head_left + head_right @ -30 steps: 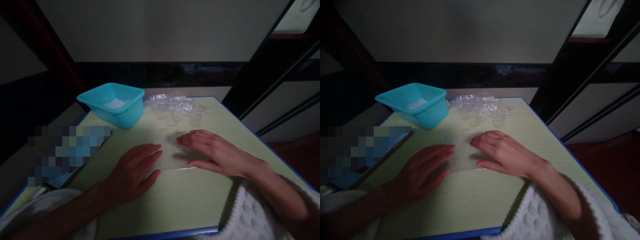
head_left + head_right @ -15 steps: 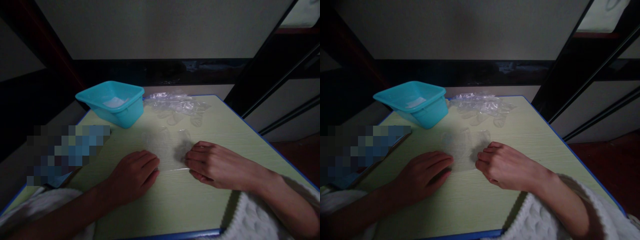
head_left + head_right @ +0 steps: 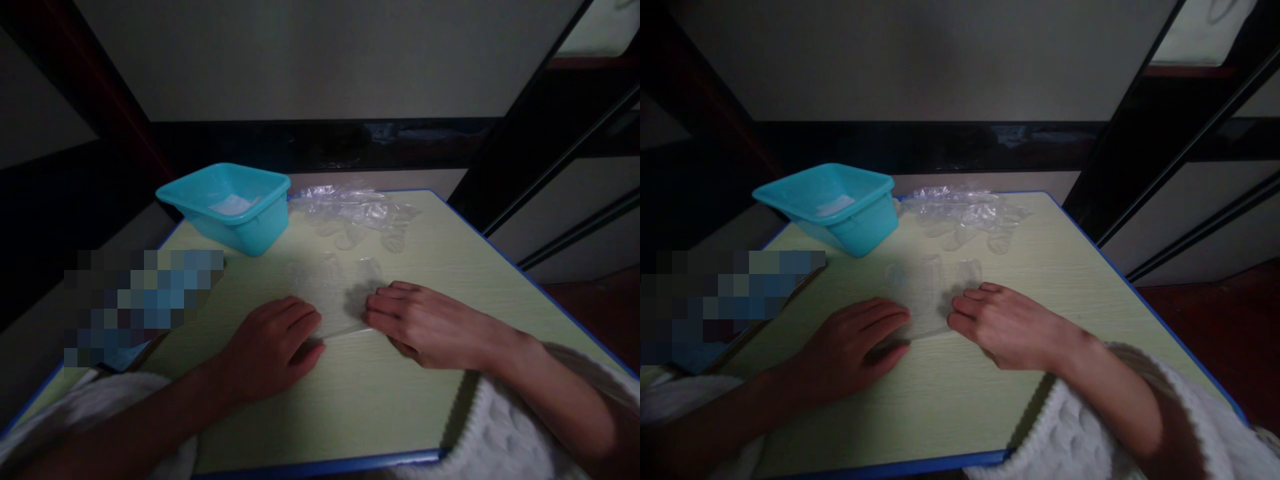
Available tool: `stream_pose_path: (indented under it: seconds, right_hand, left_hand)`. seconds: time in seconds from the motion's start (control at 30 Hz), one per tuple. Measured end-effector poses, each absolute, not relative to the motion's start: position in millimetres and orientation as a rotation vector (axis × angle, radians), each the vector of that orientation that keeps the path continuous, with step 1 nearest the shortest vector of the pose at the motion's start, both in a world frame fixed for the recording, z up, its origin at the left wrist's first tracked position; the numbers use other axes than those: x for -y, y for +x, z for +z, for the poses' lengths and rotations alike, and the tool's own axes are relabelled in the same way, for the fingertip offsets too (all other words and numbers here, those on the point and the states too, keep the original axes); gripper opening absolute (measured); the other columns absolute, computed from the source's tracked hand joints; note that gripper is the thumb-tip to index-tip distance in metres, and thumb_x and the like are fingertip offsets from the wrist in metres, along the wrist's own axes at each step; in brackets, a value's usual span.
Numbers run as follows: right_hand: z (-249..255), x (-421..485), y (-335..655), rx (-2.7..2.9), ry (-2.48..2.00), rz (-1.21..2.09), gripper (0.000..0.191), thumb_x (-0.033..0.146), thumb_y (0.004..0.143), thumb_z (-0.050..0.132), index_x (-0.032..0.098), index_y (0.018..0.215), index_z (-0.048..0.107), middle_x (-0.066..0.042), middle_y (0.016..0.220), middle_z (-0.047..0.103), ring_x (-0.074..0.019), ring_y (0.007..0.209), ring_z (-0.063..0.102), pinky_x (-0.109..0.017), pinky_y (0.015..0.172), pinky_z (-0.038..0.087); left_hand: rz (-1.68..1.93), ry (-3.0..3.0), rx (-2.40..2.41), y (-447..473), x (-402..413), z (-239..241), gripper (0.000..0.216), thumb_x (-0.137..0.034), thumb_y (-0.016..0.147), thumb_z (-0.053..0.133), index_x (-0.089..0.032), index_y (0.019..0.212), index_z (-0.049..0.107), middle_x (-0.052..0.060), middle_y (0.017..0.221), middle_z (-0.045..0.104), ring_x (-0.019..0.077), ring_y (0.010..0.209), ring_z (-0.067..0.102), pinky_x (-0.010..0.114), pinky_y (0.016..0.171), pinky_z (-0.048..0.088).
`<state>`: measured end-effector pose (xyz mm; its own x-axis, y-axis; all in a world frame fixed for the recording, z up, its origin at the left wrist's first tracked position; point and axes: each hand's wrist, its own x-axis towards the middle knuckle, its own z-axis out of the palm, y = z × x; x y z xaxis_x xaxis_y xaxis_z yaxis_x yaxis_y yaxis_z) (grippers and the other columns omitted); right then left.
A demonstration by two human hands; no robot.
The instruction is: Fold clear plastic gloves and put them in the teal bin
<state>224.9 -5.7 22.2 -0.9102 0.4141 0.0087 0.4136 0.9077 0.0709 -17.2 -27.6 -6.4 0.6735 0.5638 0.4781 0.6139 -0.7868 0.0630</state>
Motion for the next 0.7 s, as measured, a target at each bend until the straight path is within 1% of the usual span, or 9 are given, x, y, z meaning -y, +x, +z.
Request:
stream_pose_path:
  seconds: [0.1,0.2,0.3,0.47,0.57,0.7]
  right_hand:
    - [22,2,227,-3.08,0.663,0.148,0.014,0.012,0.084,0.044,0.015,0.083,0.058,-0.005,0.082,0.059,-0.0187,0.074,0.053,-0.034,0.071,0.04]
    - [22,-2,229,-3.107,0.653,0.213,0.02,0.014,0.087,0.041,0.015,0.076,0.058,-0.005,0.078,0.059,-0.0179,0.07,0.052,-0.033,0.069,0.04]
    - [24,-5,232,-3.145,0.702,0.211,0.026,0.017,0.091,0.037,0.015,0.078,0.059,-0.006,0.077,0.06,-0.018,0.07,0.053,-0.033,0.068,0.04]
    - [28,-9,238,-3.207,0.808,0.008,0.03,0.022,0.093,0.033,0.013,0.083,0.06,-0.008,0.078,0.062,-0.0181,0.073,0.055,-0.033,0.072,0.043]
    - [29,-11,240,-3.251,0.856,-0.103,0.029,0.023,0.094,0.033,0.013,0.087,0.06,-0.008,0.081,0.063,-0.0178,0.075,0.057,-0.032,0.073,0.044]
    - [30,-13,242,-3.348,0.886,-0.17,0.025,0.023,0.094,0.037,0.013,0.091,0.06,-0.008,0.082,0.065,-0.0173,0.076,0.06,-0.031,0.072,0.046]
  left_hand:
    - [-0.742,-2.787,0.986,-17,27,-9,0.01,-0.022,0.081,0.051,-0.015,0.081,0.059,0.009,0.08,0.066,0.0224,0.075,0.062,0.035,0.066,0.054]
    - [-0.741,-2.793,0.994,-18,27,-10,0.01,-0.024,0.08,0.054,-0.015,0.081,0.058,0.009,0.081,0.065,0.0227,0.075,0.062,0.035,0.066,0.054]
    - [-0.763,-2.793,0.985,-18,26,-10,0.009,-0.023,0.08,0.055,-0.015,0.08,0.059,0.009,0.081,0.065,0.0227,0.075,0.062,0.035,0.066,0.054]
    - [-0.761,-2.768,1.008,-18,25,-10,0.009,-0.017,0.081,0.053,-0.014,0.08,0.061,0.009,0.08,0.066,0.0217,0.073,0.062,0.035,0.066,0.054]
    - [-0.779,-2.732,0.993,-19,22,-11,0.016,-0.014,0.085,0.047,-0.014,0.078,0.062,0.007,0.078,0.067,0.0194,0.07,0.063,0.033,0.065,0.054]
    - [-0.875,-2.653,0.952,-23,17,-11,0.023,-0.013,0.087,0.043,-0.015,0.074,0.062,0.005,0.074,0.067,0.0165,0.066,0.063,0.03,0.063,0.053]
